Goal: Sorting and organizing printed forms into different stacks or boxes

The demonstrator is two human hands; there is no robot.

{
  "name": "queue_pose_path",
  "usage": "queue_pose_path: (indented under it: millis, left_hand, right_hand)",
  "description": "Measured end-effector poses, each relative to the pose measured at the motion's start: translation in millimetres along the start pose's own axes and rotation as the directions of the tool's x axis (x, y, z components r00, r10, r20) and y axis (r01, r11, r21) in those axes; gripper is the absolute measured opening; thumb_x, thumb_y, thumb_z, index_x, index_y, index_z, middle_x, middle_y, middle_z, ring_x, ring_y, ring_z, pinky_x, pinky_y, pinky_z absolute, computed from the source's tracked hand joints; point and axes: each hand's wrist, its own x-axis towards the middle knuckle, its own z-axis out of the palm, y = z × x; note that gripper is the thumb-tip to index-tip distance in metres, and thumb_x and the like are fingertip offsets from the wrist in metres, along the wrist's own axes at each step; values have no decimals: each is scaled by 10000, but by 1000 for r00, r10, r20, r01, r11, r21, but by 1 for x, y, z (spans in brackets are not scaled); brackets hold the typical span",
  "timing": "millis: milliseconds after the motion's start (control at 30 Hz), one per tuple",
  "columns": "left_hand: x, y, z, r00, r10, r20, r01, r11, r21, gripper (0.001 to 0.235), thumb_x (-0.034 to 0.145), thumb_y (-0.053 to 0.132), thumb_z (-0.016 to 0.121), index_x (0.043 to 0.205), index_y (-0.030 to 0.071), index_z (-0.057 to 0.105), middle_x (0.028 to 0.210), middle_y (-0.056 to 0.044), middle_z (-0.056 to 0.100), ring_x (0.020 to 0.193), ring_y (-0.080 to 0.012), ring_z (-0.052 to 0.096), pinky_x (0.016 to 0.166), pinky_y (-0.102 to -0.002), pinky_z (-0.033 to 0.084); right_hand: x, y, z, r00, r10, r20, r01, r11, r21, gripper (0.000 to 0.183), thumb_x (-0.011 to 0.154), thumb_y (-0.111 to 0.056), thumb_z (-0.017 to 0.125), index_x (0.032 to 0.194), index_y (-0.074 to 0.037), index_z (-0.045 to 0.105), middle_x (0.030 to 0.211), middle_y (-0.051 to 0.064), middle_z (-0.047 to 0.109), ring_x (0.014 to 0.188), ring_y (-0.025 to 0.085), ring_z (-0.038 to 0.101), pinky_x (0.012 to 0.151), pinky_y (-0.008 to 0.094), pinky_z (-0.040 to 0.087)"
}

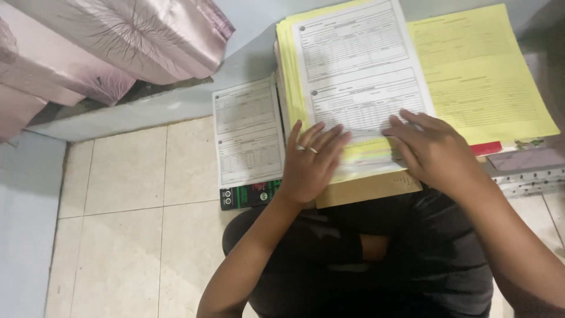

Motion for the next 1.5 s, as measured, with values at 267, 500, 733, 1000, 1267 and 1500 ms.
queue_pose_path:
  millis: [267, 500, 733, 1000, 1267, 1500]
  left_hand:
    - [26, 5, -34, 983, 81, -164, -75, 996, 41, 107, 805, 136, 611, 911, 131, 620, 954, 19, 630, 1010, -219, 520, 954, -466, 358]
    - [20, -2, -27, 980, 96, -175, -77, 991, 109, 97, 804, 152, 568, 875, 201, 611, 802, 76, 592, 849, -159, 562, 859, -373, 413]
    - [23, 2, -35, 981, 93, -169, -67, 985, 157, 127, 754, 105, 640, 859, 174, 628, 725, 25, 591, 816, -194, 580, 841, -415, 431]
    - [30, 8, -48, 992, 25, -126, -12, 995, 100, 83, 771, 160, 714, 844, 188, 687, 767, 29, 662, 913, -205, 599, 903, -477, 390]
    - [35, 8, -48, 989, 49, -138, -42, 998, 49, 182, 748, 174, 654, 921, 167, 599, 799, 23, 576, 822, -192, 539, 837, -434, 427]
    - [39, 5, -38, 977, 149, -152, -133, 985, 112, 69, 768, 147, 639, 832, 165, 624, 750, 25, 560, 792, -194, 556, 825, -414, 443]
  right_hand:
    - [-1, 3, 4, 999, 50, 21, -51, 996, 77, 149, 833, -161, 590, 911, -85, 691, 1052, 152, 644, 1086, 308, 579, 947, 439, 453]
    - [5, 3, -11, 967, 92, 237, -122, 986, 114, 245, 816, -220, 541, 934, -88, 710, 1081, 173, 631, 1133, 329, 535, 969, 462, 401]
    - [11, 2, -17, 949, 105, 298, -151, 979, 135, 355, 809, -314, 536, 980, -40, 684, 1104, 232, 604, 1134, 394, 518, 950, 488, 416]
    - [21, 0, -18, 876, 218, 430, -270, 961, 63, 399, 795, -414, 510, 1040, -155, 690, 1171, 188, 582, 1092, 450, 514, 877, 526, 447]
    - [21, 0, -16, 878, 237, 417, -290, 954, 69, 370, 811, -407, 496, 1024, -181, 698, 1168, 149, 595, 1084, 437, 527, 853, 516, 463]
    - [15, 8, -6, 893, 283, 350, -310, 950, 22, 362, 864, -433, 468, 1016, -200, 700, 1137, 121, 612, 1045, 387, 568, 828, 470, 489]
